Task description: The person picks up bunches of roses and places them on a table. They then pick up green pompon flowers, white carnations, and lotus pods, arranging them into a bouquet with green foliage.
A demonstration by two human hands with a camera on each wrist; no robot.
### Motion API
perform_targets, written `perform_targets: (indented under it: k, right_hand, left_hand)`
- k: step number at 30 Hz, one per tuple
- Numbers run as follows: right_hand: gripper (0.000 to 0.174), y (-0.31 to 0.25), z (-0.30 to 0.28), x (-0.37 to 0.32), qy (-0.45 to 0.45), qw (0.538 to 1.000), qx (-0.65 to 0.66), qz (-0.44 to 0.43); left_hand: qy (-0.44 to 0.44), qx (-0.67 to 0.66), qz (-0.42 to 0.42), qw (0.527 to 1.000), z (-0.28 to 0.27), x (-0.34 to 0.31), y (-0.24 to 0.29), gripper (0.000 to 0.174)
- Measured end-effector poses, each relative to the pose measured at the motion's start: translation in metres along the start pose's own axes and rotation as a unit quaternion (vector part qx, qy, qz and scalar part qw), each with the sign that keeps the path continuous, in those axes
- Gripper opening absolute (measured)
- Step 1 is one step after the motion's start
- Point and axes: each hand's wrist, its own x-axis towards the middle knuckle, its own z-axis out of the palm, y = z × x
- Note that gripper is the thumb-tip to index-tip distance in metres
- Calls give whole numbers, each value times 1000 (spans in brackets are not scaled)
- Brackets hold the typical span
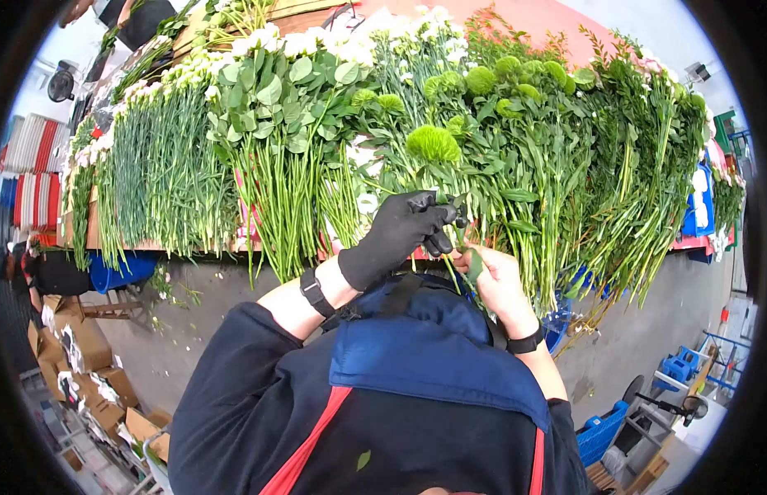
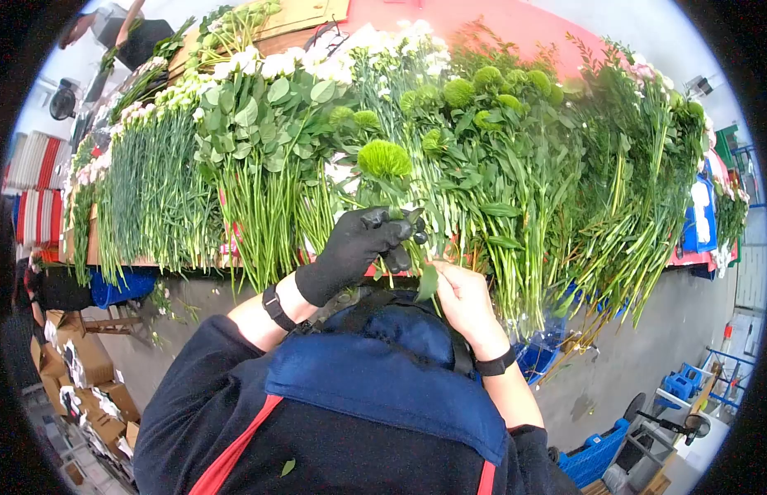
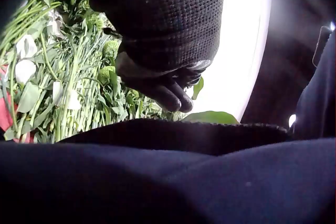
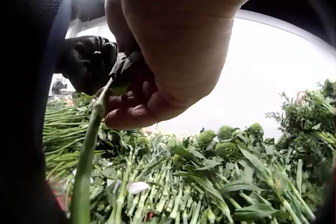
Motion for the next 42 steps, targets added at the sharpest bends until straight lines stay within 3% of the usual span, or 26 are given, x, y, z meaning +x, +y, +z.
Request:
perform_targets:
  k: [5, 7, 9, 11, 12, 15, 16, 21, 23, 25, 27, 28, 30, 32, 34, 37, 39, 40, 41, 42]
  right_hand:
    - [21, -13, -16, -13, -62, 984, -163, -24]
    - [21, -10, -21, -25, -91, 971, -221, 3]
    - [22, 4, -24, -34, -100, 978, -177, 45]
    - [24, 9, -27, -37, -124, 976, -160, 76]
    - [26, 22, -29, -37, -139, 976, -125, 112]
    - [24, 39, -29, -27, -113, 978, -165, 64]
    - [24, 44, -28, -23, -102, 966, -238, 22]
    - [26, 58, -43, 3, -46, 970, -231, 55]
    - [21, 69, -60, 2, -98, 920, -379, 6]
    - [22, 67, -76, -11, -199, 865, -437, 143]
    - [28, 85, -91, -34, -200, 851, -463, 149]
    - [33, 87, -95, -40, -180, 847, -481, 136]
    - [30, 73, -92, -34, -68, 910, -399, 88]
    - [22, 69, -93, -17, 45, 940, -331, 63]
    - [14, 79, -99, 8, 200, 911, -362, -13]
    - [16, 103, -121, 47, 330, 838, -430, 56]
    - [19, 115, -129, 57, 299, 845, -424, 130]
    - [19, 114, -132, 57, 279, 846, -438, 125]
    - [18, 113, -135, 56, 309, 860, -399, 70]
    - [17, 115, -137, 52, 335, 871, -359, 15]
  left_hand:
    - [54, -38, -4, 998, -4, -1, -11, 25]
    - [109, -80, 80, 988, -24, 5, -6, 24]
    - [142, -99, 48, 984, -44, 6, 5, 21]
    - [138, -106, 84, 981, -65, 9, 3, 20]
    - [184, -101, 58, 976, -74, 16, 3, 19]
    - [195, -63, 73, 976, -93, 35, 6, 21]
    - [222, -57, 63, 971, -95, 46, 6, 20]
    - [244, -98, 48, 963, -104, 86, 4, 15]
    - [278, -109, 70, 952, -120, 102, -2, 14]
    - [290, -114, 76, 947, -131, 108, -1, 13]
    - [285, -119, 63, 949, -139, 106, 3, 11]
    - [295, -92, 49, 950, -144, 105, 3, 14]
    - [292, -105, 74, 948, -148, 107, -6, 18]
    - [294, -159, 67, 940, -156, 115, -19, 29]
    - [299, -135, 68, 942, -148, 107, -21, 40]
    - [341, -67, 109, 931, -114, 80, -14, 52]
    - [385, 6, 161, 909, -98, 67, -15, 59]
    - [399, 46, 200, 894, -85, 62, -13, 55]
    - [412, 86, 240, 875, -76, 58, -12, 52]
    - [388, 98, 230, 887, -70, 53, -11, 44]
